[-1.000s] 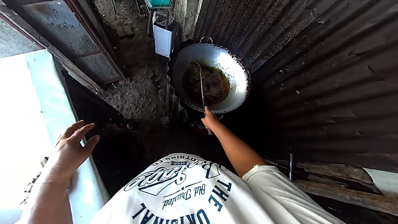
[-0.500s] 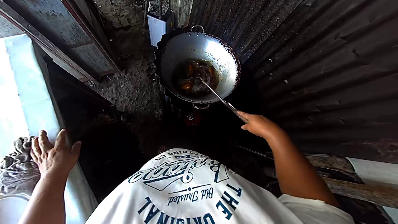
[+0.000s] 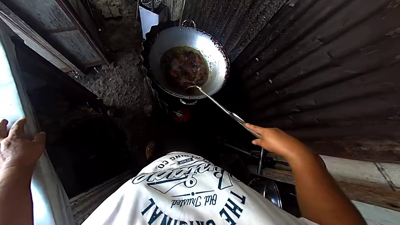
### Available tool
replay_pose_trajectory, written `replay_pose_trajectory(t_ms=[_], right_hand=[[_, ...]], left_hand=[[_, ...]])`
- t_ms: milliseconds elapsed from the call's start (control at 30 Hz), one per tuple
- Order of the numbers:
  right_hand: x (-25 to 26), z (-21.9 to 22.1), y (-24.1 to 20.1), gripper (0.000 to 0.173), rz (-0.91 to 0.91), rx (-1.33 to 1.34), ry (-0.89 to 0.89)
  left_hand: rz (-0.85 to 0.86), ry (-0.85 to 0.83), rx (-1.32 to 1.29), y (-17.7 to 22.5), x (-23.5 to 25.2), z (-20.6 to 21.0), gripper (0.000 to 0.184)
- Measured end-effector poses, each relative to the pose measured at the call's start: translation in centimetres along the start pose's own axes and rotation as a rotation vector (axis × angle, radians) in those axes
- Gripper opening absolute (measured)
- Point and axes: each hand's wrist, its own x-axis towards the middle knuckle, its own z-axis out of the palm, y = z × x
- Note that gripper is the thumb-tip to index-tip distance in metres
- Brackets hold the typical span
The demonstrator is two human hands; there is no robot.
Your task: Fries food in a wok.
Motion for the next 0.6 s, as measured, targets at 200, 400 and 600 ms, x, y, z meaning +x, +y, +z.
replay_pose_trajectory(t_ms=[200, 400, 600], right_hand=[[9.6, 3.8, -4.9, 0.074, -0.066, 0.055, 0.05], [15.3, 4.1, -9.2, 0.078, -0.08, 0.064, 0.118], [19.8, 2.8, -12.4, 0.075, -0.035, 0.051, 0.178]], left_hand=[[0.02, 0.023, -0.041, 1.0, -0.4, -0.6, 0.06], [0.034, 0.047, 0.034, -0.3, 0.5, -0.3, 0.061], [0.059, 0.073, 0.025, -1.3, 1.3, 0.2, 0.059]])
